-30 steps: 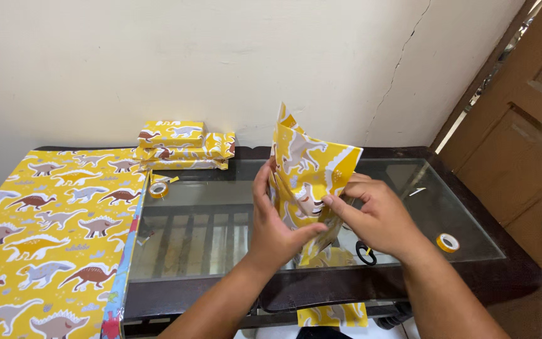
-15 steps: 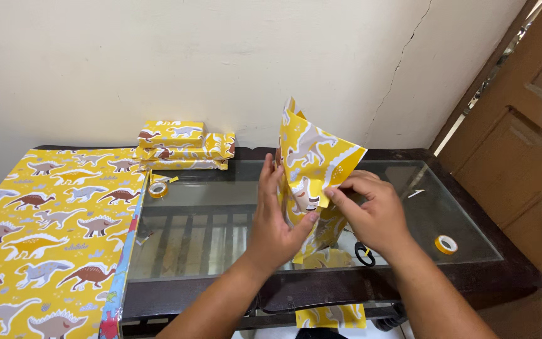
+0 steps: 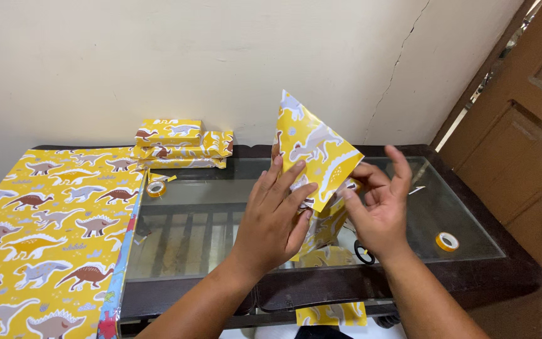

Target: The person wraps a rectangular box with yellow dinosaur-patterned wrapping paper. They fold the paper around the box, trim excess with scissors, and secure the folds with tape.

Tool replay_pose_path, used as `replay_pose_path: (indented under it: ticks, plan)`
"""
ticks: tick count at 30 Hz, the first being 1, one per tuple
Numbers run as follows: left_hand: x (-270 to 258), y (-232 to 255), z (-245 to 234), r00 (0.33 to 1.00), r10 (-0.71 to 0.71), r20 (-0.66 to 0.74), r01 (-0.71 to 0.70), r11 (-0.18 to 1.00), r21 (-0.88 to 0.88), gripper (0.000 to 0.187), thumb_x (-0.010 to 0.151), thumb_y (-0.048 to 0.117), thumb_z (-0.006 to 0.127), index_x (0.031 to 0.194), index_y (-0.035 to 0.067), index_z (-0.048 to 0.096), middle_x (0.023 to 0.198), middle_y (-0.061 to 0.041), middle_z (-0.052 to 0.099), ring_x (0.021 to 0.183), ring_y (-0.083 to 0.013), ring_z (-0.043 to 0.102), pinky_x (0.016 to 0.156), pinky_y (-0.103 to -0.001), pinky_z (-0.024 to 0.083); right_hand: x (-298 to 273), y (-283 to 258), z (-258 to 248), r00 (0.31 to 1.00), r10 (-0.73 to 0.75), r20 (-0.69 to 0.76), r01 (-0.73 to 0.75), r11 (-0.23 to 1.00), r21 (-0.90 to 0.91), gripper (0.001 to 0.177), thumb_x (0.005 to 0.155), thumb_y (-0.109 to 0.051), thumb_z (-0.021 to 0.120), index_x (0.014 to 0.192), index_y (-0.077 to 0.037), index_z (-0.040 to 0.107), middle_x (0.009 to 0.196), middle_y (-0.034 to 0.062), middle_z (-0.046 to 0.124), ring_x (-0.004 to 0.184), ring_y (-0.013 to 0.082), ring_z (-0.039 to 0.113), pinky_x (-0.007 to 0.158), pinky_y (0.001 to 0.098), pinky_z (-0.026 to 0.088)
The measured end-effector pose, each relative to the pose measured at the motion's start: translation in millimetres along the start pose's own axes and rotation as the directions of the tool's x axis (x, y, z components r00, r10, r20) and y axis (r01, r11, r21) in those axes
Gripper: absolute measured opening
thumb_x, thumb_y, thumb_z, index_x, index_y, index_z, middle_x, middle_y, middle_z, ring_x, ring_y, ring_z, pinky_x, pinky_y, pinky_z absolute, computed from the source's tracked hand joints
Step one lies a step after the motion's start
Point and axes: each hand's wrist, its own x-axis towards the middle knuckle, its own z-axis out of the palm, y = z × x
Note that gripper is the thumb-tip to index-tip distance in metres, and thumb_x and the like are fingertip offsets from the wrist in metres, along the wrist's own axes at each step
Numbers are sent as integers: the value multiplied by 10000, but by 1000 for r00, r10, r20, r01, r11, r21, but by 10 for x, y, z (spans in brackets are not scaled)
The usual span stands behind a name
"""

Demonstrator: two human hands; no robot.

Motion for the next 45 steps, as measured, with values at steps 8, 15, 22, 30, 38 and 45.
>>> replay_pose_path:
  ticks: [8, 15, 22, 30, 38, 45]
  plan:
    - [14, 17, -12, 1000, 8, 25, -9, 999, 32, 489, 920, 122, 670, 1394, 44, 578, 1561, -177, 474, 1520, -435, 348, 1194, -533, 347, 84, 100, -163, 959, 273, -77, -264, 958, 109, 455, 973, 68, 661, 1391, -19, 502, 1080, 105, 650, 988, 144, 640, 890, 278, 533]
    - [-58, -46, 29, 999, -36, -10, 36, 999, 16, 543, 954, 93, 625, 1480, 34, 503, 1610, -213, 404, 1541, -433, 335, 1189, -519, 359, 74, 34, -124, 993, 117, 19, -117, 992, 44, 191, 998, 12, 640, 1172, -52, 592, 1241, 88, 669, 1143, 172, 658, 1025, 336, 536]
    - [-159, -232, 80, 985, -138, -107, 144, 988, 57, 527, 998, 56, 528, 1518, 8, 455, 1646, -239, 343, 1544, -433, 339, 1226, -518, 327, 66, -274, 186, 946, -124, 300, 271, 810, -519, 289, 808, -19, 713, 1097, -38, 699, 1177, 96, 748, 1278, 304, 650, 1132, 449, 455]
    - [-104, -449, -33, 781, -578, -237, 499, 805, -321, 313, 1038, 138, 540, 1320, 67, 658, 1280, -154, 730, 1179, -292, 734, 989, -362, 550, 148, -337, 455, 897, -150, 416, 375, 755, -537, 388, 766, -74, 746, 1151, -89, 704, 1230, 42, 736, 1266, 278, 627, 1165, 524, 344]
    - [-64, -507, -211, 856, -507, -103, 429, 807, -406, 425, 1077, 177, 412, 1450, 18, 538, 1390, -189, 657, 1294, -304, 646, 1057, -350, 479, 52, -360, 703, 888, -183, 423, 423, 689, -589, 391, 799, -200, 802, 1171, -138, 699, 1292, -4, 715, 1262, 231, 600, 1047, 431, 344]
    - [91, -737, -283, 787, -603, 129, 611, 737, -289, 494, 1002, 248, 526, 1428, 0, 536, 1314, -221, 674, 1199, -289, 669, 1001, -354, 483, 1, -414, 876, 899, -184, 397, 413, 654, -634, 374, 826, -221, 790, 1170, -116, 689, 1325, 22, 690, 1265, 228, 605, 1003, 428, 339]
